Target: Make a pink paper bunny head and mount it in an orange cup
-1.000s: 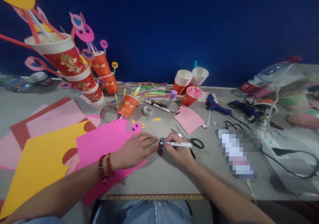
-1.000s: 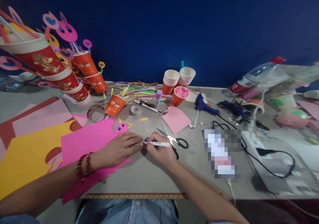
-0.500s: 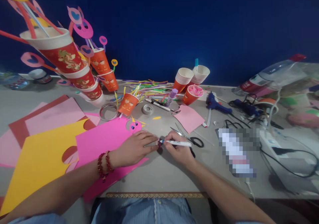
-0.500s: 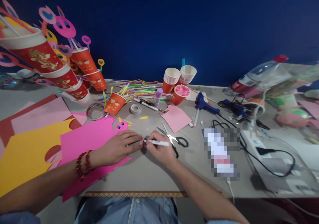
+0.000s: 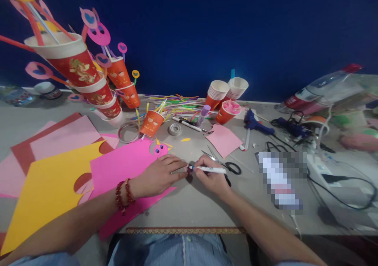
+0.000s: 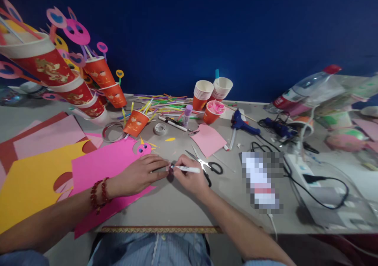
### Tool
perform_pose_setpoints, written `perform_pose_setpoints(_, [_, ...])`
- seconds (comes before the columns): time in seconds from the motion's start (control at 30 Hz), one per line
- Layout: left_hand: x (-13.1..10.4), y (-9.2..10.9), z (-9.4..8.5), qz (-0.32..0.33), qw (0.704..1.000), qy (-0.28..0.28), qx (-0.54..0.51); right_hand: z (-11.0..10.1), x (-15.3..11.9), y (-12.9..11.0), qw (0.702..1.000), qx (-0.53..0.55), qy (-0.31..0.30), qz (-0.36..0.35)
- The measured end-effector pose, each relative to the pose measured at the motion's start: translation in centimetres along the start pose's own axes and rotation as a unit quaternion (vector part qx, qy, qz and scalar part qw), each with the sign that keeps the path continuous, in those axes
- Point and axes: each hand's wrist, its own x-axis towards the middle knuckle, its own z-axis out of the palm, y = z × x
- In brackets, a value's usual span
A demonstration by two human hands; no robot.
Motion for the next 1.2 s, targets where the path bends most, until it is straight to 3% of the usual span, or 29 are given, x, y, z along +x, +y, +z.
perform_pose_setpoints(1.2, [0.11, -0.03, -0.13, 0.004, 1.0, -0.007, 0.01, -0.01, 0.08, -0.08, 1.0, -0.017, -0.002, -0.009])
